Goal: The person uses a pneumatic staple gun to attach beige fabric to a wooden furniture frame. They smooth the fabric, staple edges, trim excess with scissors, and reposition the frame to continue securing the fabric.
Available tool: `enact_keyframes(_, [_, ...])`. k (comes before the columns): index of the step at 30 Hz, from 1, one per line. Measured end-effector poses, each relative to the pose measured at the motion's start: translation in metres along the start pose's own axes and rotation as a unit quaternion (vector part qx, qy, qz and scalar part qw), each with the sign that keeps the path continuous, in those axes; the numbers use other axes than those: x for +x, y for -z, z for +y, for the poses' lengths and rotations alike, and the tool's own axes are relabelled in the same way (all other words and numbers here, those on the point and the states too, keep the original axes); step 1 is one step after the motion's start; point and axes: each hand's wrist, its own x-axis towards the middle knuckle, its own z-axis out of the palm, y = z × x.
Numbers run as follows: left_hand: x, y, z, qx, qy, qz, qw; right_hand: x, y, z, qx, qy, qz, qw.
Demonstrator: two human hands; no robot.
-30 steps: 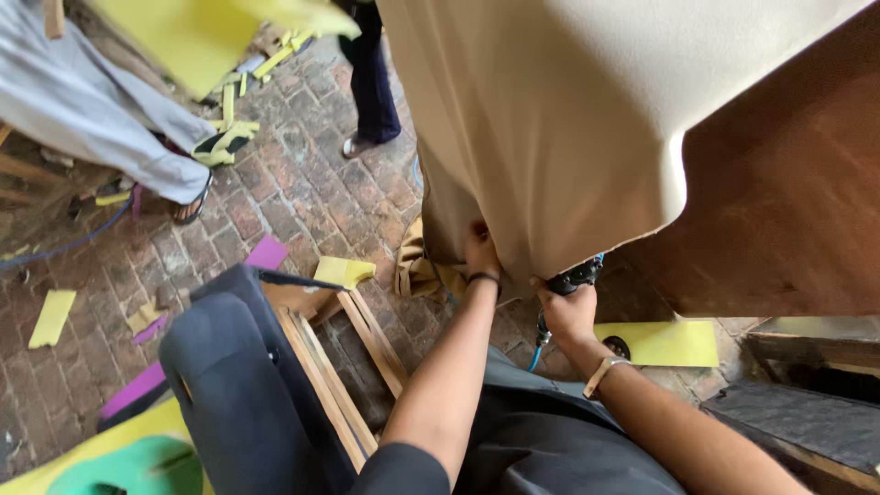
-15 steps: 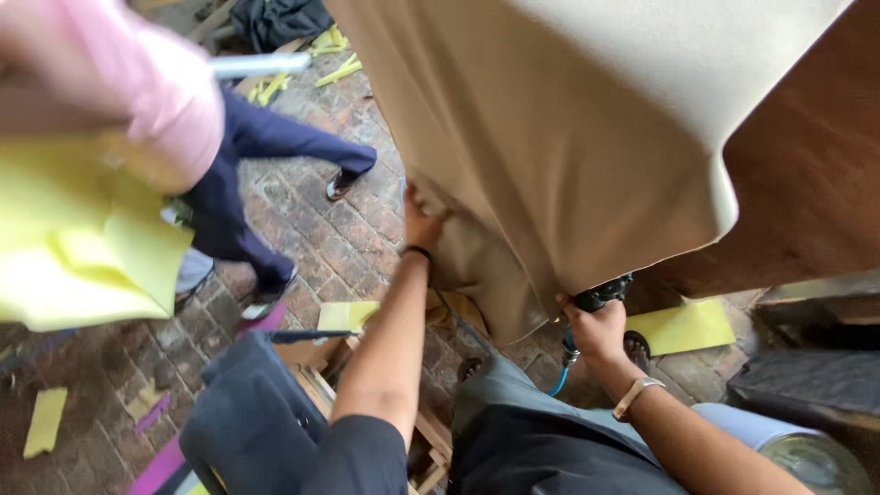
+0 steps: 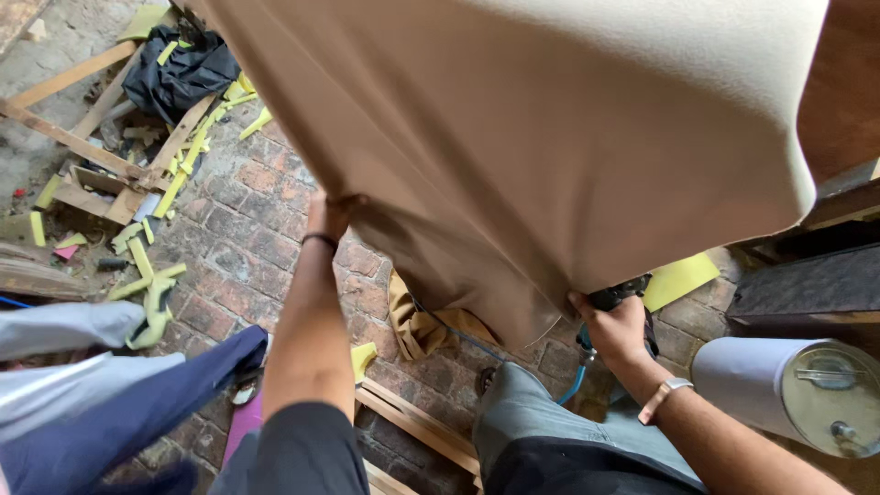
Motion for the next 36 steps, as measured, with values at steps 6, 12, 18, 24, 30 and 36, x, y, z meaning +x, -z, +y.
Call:
enact_keyframes(6, [-0.074, 0.061, -0.087, -0.110, -0.072, 0.061, 0.989, -0.002, -0.001, 0.004, -0.011, 0.022, -0.024, 0.999])
enact_keyframes(12, [-0.062, 0.053, -0.080, 0.140, -0.030, 0.086, 0.986, 0.037, 0.016, 0.027, -0.031, 0.029, -0.027, 0.999])
enact_keyframes(18, [-0.038, 0.003, -0.006, 0.216, 0.034, 0.158, 0.963, 0.064, 0.029, 0.021, -0.052, 0.075, -0.082, 0.992])
enact_keyframes(24, [-0.142, -0.091, 0.160, -0.173, 0.001, 0.292, 0.941, 0.069, 0.024, -0.007, -0.017, 0.050, -0.132, 0.990])
enact_keyframes(30, [-0.229, -0.202, 0.307, -0.237, -0.163, 0.317, 0.904, 0.062, 0.030, -0.028, 0.029, 0.003, -0.172, 0.985])
enact_keyframes(36, [-0.220, -0.249, 0.275, -0.267, -0.108, 0.318, 0.903, 0.059, 0.058, -0.041, 0.085, -0.034, -0.290, 0.953])
